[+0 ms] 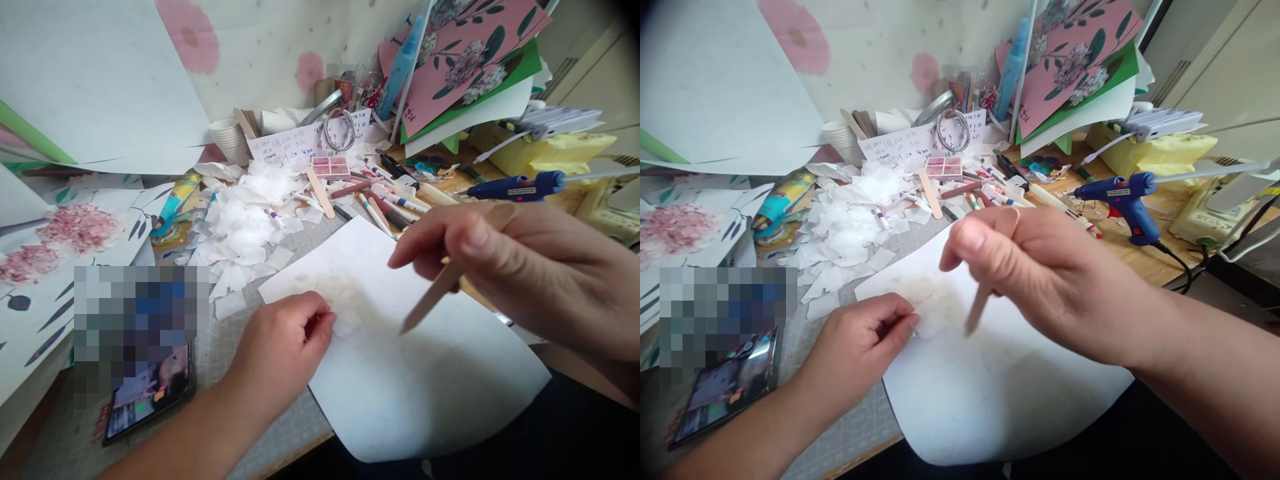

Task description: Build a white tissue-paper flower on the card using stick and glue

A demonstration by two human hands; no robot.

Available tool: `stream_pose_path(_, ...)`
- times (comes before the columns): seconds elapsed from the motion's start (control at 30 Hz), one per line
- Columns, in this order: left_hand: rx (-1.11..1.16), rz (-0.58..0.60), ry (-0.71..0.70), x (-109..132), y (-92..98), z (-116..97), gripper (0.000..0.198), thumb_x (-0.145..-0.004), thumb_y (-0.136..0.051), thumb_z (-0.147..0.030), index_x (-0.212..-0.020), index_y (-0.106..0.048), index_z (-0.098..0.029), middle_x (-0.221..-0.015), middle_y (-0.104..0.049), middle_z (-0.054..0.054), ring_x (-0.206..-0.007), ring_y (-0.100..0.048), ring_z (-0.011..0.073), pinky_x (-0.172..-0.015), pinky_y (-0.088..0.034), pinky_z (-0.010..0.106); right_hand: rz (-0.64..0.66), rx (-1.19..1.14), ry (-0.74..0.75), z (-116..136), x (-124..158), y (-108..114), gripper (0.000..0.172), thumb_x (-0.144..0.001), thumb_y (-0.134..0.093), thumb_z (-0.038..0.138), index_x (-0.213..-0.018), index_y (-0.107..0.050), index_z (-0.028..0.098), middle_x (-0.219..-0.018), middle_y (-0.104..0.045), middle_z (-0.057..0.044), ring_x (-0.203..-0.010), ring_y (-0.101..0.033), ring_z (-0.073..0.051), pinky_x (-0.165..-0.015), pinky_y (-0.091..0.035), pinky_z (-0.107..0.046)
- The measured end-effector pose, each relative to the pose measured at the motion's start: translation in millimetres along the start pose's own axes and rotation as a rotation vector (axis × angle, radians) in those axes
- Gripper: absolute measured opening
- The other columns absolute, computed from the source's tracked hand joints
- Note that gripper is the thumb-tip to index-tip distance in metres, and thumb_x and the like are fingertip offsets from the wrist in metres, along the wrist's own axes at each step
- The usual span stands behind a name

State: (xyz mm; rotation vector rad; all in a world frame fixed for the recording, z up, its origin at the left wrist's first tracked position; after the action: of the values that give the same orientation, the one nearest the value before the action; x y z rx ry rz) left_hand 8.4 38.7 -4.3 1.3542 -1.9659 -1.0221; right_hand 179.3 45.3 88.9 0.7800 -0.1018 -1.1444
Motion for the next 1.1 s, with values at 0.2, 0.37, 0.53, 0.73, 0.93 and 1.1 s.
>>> stream_pose_path(0.2, -0.053, -0.014, -0.006, -1.3, 1.0, -1.8, 0.015, -0.084, -0.050, -0.028, -0.076, -0.060, -0.021, -0.066, -0.061, -0.003, -0.060, -0.054, 0.0133, -0.056, -0.036, 0.025, 0.131, 0.043, 0.034, -1.1, 2.8, -28.1, 0.023, -0.090, -0.054, 0.034, -0.081, -0.066, 0.016, -0.072, -0.064, -0.001, -0.062, -0.059, -0.010, -0.052, -0.043, -0.017)
stream_pose_path(0.37, -0.057, -0.030, -0.014, -1.1, 2.4, -2.5, 0.014, -0.084, -0.051, -0.029, -0.078, -0.061, -0.021, -0.066, -0.063, -0.003, -0.060, -0.056, 0.0131, -0.056, -0.036, 0.024, 0.145, 0.109, 0.042, -3.7, 2.5, -32.8, 0.021, -0.088, -0.055, 0.033, -0.083, -0.068, 0.018, -0.074, -0.067, -0.001, -0.064, -0.060, -0.011, -0.054, -0.042, -0.018)
stream_pose_path(0.53, -0.050, -0.038, -0.028, -1.5, 3.1, -2.6, 0.013, -0.083, -0.052, -0.029, -0.077, -0.061, -0.021, -0.066, -0.063, -0.004, -0.060, -0.056, 0.0126, -0.055, -0.037, 0.024, 0.189, 0.134, 0.075, -7.4, 1.2, -39.6, 0.018, -0.087, -0.057, 0.030, -0.082, -0.068, 0.017, -0.074, -0.067, -0.001, -0.065, -0.058, -0.010, -0.057, -0.040, -0.019)
stream_pose_path(0.73, 0.046, -0.042, 0.012, 1.6, 8.6, 1.2, 0.012, -0.085, -0.050, -0.028, -0.079, -0.059, -0.022, -0.060, -0.057, -0.006, -0.054, -0.052, 0.0105, -0.052, -0.037, 0.022, 0.221, 0.173, 0.101, -12.8, -0.5, -46.9, 0.015, -0.087, -0.058, 0.027, -0.082, -0.068, 0.017, -0.072, -0.066, 0.000, -0.063, -0.056, -0.010, -0.057, -0.037, -0.020)
stream_pose_path(0.93, 0.159, -0.082, 0.081, 2.2, 12.4, 8.8, 0.011, -0.085, -0.048, -0.029, -0.085, -0.058, -0.024, -0.059, -0.056, -0.006, -0.055, -0.053, 0.0112, -0.051, -0.038, 0.022, 0.285, 0.203, 0.152, -10.0, 0.4, -55.1, 0.021, -0.091, -0.051, 0.027, -0.083, -0.067, 0.017, -0.077, -0.064, -0.003, -0.069, -0.057, -0.012, -0.059, -0.038, -0.021)
stream_pose_path(1.1, 0.269, -0.080, 0.138, 0.8, 11.1, 14.5, 0.011, -0.086, -0.047, -0.027, -0.088, -0.057, -0.024, -0.060, -0.057, -0.007, -0.057, -0.054, 0.0111, -0.054, -0.040, 0.023, 0.274, 0.213, 0.186, -7.2, -0.3, -58.7, 0.022, -0.092, -0.049, 0.024, -0.081, -0.065, 0.015, -0.076, -0.063, -0.003, -0.067, -0.057, -0.012, -0.059, -0.037, -0.022)
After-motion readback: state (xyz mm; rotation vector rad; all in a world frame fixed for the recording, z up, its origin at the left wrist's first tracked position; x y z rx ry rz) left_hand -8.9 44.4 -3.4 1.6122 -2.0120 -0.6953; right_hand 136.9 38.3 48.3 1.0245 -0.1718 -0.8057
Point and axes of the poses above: each hand's wrist, its own x-axis away from the middle knuckle, its own y-axis out of the back of the hand, z = x × y, the point moved 7 cm from there along -x, towards the middle knuckle
